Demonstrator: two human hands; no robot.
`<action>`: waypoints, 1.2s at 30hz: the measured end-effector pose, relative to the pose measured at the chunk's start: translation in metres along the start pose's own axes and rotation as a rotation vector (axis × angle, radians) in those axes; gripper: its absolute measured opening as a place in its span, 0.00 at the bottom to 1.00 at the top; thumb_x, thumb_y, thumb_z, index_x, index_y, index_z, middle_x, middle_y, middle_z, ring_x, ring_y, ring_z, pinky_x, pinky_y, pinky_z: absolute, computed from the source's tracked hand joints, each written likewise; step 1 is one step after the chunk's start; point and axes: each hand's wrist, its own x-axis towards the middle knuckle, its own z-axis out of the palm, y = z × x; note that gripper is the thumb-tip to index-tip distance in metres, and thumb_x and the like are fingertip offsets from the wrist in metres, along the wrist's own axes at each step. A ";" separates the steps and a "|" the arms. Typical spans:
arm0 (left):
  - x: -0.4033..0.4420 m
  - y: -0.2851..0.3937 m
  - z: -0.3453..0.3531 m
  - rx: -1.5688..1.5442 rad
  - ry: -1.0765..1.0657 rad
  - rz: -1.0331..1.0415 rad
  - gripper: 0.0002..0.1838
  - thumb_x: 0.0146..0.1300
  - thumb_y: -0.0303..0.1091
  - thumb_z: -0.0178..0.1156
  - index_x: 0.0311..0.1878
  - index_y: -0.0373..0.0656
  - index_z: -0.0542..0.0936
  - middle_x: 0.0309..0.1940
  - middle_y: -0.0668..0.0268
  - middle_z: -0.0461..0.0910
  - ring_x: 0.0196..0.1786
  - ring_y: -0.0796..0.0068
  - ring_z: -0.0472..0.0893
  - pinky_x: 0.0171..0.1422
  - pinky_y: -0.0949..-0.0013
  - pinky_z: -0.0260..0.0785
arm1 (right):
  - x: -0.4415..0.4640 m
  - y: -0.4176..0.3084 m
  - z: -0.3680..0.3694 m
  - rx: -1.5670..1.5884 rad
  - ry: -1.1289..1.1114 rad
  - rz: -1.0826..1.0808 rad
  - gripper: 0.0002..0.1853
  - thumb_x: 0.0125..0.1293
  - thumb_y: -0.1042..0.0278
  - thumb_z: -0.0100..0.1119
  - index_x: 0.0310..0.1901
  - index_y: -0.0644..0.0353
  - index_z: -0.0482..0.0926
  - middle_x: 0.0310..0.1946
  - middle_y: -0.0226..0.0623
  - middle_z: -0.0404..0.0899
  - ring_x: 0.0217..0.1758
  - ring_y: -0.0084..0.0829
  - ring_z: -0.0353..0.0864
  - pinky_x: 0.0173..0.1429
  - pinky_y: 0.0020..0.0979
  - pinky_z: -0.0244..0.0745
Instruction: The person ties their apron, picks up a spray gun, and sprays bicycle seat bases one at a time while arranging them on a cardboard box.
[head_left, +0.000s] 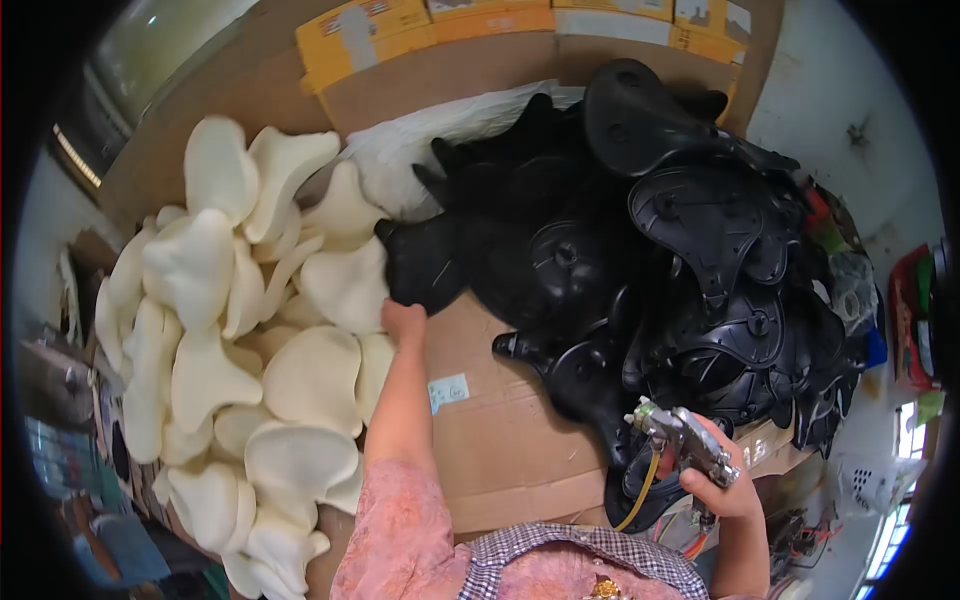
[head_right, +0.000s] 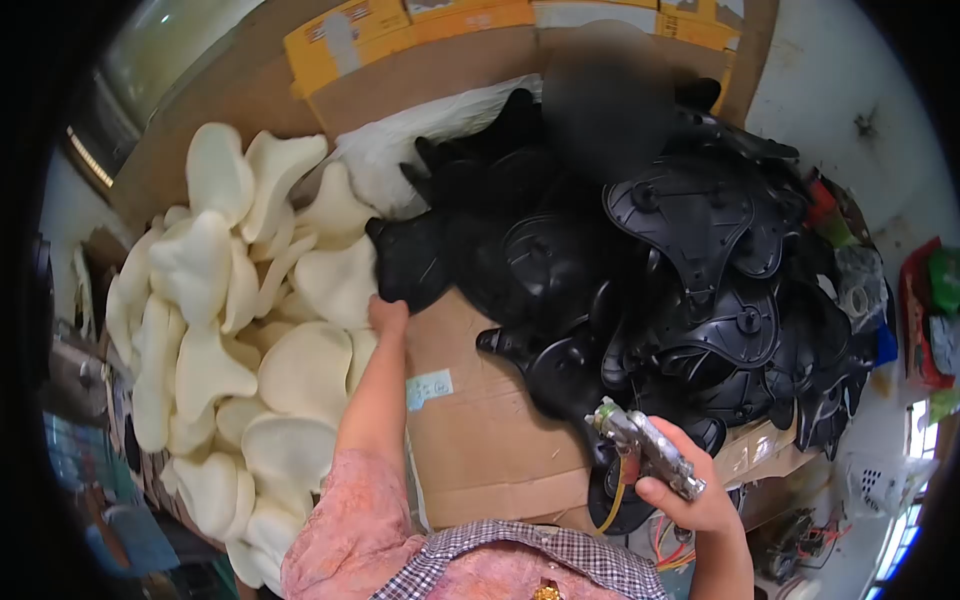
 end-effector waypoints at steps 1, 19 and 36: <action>0.009 0.015 0.007 0.120 0.236 -0.106 0.20 0.50 0.29 0.58 0.48 0.34 0.75 0.48 0.43 0.76 0.52 0.42 0.75 0.59 0.51 0.69 | 0.002 0.003 0.001 0.022 0.023 0.010 0.36 0.60 0.65 0.66 0.67 0.65 0.62 0.40 0.38 0.78 0.42 0.27 0.78 0.50 0.31 0.74; -0.041 0.091 -0.137 -1.010 -0.550 0.266 0.12 0.53 0.31 0.67 0.38 0.34 0.79 0.30 0.60 0.82 0.32 0.74 0.79 0.42 0.69 0.73 | 0.060 0.033 0.078 -0.180 -0.108 0.102 0.31 0.62 0.71 0.65 0.66 0.59 0.64 0.40 0.33 0.78 0.43 0.22 0.76 0.51 0.27 0.72; -0.084 -0.059 0.046 -0.897 -0.029 -0.715 0.12 0.62 0.30 0.56 0.44 0.31 0.76 0.39 0.54 0.76 0.36 0.69 0.79 0.36 0.70 0.73 | 0.033 -0.001 0.077 -0.190 0.040 -0.088 0.29 0.63 0.73 0.63 0.64 0.66 0.65 0.42 0.33 0.78 0.41 0.20 0.75 0.49 0.24 0.71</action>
